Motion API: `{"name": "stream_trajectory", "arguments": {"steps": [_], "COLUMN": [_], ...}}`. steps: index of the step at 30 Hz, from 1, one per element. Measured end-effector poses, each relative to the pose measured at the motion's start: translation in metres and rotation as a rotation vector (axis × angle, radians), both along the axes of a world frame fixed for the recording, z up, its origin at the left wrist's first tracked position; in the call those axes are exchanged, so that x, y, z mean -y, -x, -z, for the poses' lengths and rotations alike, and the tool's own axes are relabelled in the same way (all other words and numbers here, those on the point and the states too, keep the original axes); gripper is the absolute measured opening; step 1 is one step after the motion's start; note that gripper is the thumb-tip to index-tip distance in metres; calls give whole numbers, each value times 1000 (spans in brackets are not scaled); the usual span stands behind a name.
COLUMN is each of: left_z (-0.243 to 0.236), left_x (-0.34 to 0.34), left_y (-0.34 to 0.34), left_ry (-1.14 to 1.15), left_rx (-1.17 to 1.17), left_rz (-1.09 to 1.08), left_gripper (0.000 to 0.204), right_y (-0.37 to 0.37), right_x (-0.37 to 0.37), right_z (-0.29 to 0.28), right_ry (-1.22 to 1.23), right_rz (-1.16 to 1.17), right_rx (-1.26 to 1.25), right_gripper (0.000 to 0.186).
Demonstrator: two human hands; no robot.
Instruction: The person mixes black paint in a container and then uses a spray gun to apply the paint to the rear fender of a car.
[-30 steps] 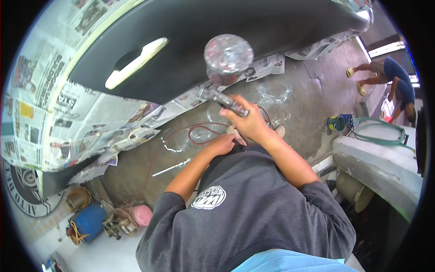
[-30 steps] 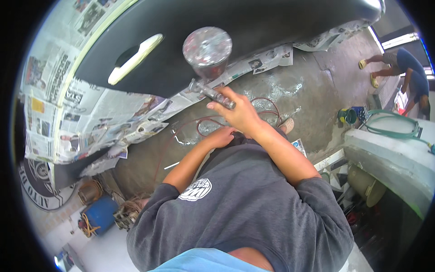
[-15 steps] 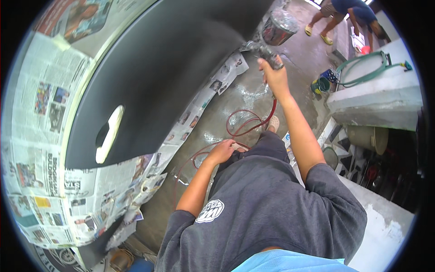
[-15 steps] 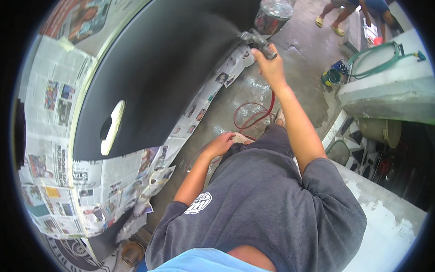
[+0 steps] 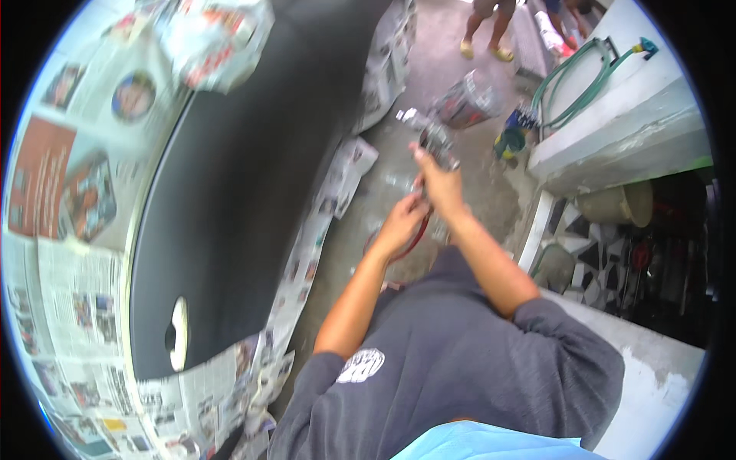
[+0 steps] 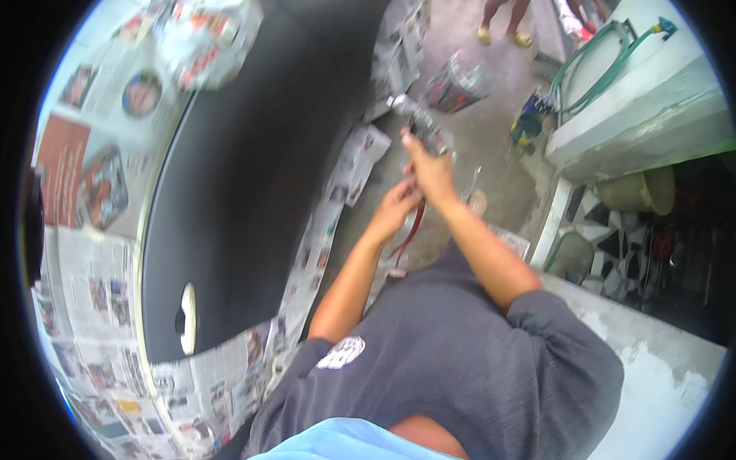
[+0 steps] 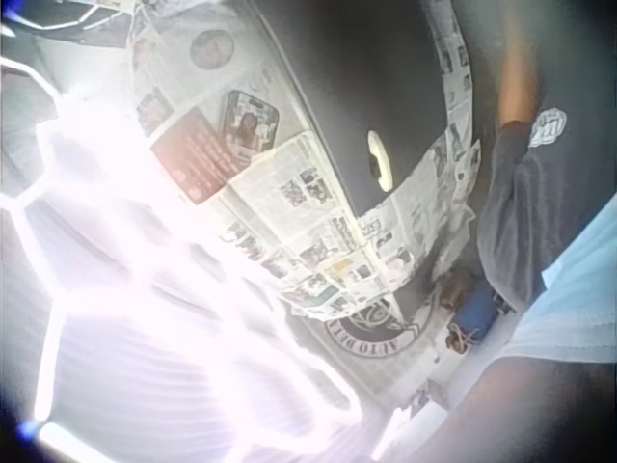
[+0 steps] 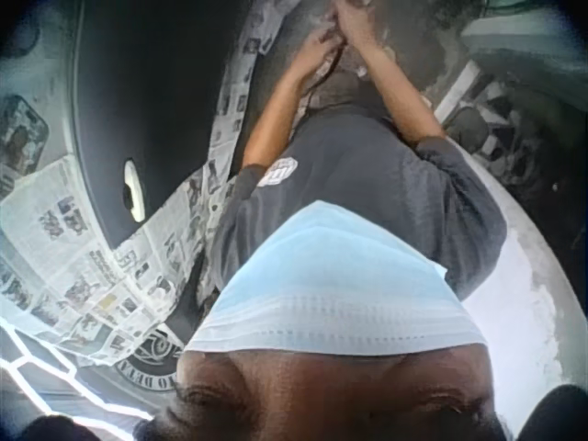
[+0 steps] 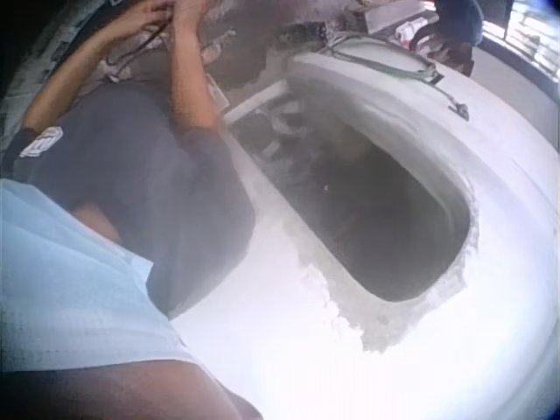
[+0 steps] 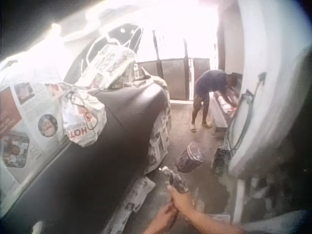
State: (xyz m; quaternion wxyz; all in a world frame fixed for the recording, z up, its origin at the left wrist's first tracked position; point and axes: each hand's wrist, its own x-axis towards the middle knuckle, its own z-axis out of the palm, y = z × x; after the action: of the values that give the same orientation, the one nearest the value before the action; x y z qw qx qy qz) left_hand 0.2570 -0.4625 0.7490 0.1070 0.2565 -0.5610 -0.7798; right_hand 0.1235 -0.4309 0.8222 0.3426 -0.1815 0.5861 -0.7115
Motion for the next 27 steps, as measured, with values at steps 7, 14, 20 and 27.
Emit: {"name": "stream_trajectory", "arguments": {"steps": [7,14,20,27], "left_z": [27,28,69,181], "left_x": [12,33,65,37], "left_y": [137,275,332,273], "left_ry": [-265,-310,-117,323], "left_rx": [-83,-87,-51,659], "left_rz": [-184,-319,-252,-98], "left_gripper": [36,40,51,60], "right_y": [138,262,335,422], "right_x": [19,63,113,177], "right_z": [15,26,31,85], "right_ry": [-13,-11,28,-106], "right_rz": [-94,-130,-58,-167], "right_rx": [28,41,-106,-515], "right_gripper": [27,28,28,34]}}
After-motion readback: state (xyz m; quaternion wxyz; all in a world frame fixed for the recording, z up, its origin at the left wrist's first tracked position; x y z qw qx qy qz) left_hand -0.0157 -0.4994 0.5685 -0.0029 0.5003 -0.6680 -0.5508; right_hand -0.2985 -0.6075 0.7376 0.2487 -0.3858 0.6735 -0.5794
